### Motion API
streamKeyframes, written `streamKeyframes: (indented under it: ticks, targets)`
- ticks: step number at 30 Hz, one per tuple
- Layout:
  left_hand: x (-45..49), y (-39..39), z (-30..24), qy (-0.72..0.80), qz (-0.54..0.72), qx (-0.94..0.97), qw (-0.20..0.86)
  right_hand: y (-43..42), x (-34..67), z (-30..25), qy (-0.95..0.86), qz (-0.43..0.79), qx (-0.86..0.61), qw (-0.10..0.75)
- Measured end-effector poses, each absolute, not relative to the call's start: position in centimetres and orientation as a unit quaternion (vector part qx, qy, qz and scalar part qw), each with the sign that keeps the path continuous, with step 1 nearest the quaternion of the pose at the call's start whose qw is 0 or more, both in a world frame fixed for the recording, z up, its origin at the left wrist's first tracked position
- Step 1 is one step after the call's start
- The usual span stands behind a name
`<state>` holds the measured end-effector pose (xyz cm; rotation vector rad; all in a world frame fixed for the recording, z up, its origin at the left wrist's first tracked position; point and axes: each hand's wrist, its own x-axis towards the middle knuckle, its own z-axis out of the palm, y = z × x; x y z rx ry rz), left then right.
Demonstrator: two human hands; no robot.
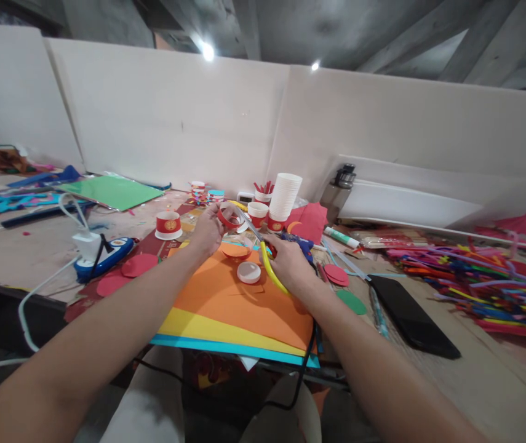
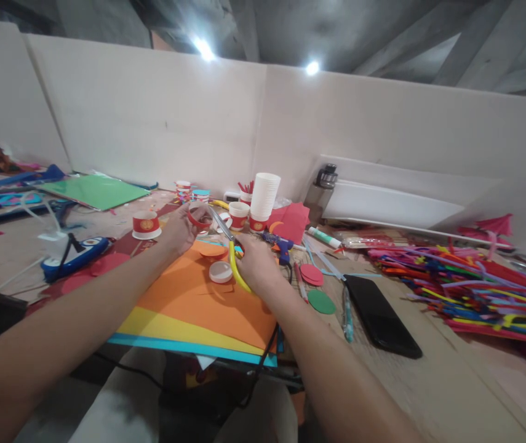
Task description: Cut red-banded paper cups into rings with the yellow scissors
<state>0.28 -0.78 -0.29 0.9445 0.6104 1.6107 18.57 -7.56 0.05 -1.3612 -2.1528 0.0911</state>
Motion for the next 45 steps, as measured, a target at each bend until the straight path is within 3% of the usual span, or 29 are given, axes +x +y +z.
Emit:
streamKeyframes:
  ticks: [29,45]
  targets:
    - [-0.1,-1.5,0.4,0.265,0.609,0.434,0.608,-7.7,18.6,0.2,-0.807,0.011,-0.522,0.276]
    - [0.0,-1.1,0.0,0.256,0.641,0.432,0.580,-7.5,18.9,-0.2,-0.806,0.001,-0.530,0.265]
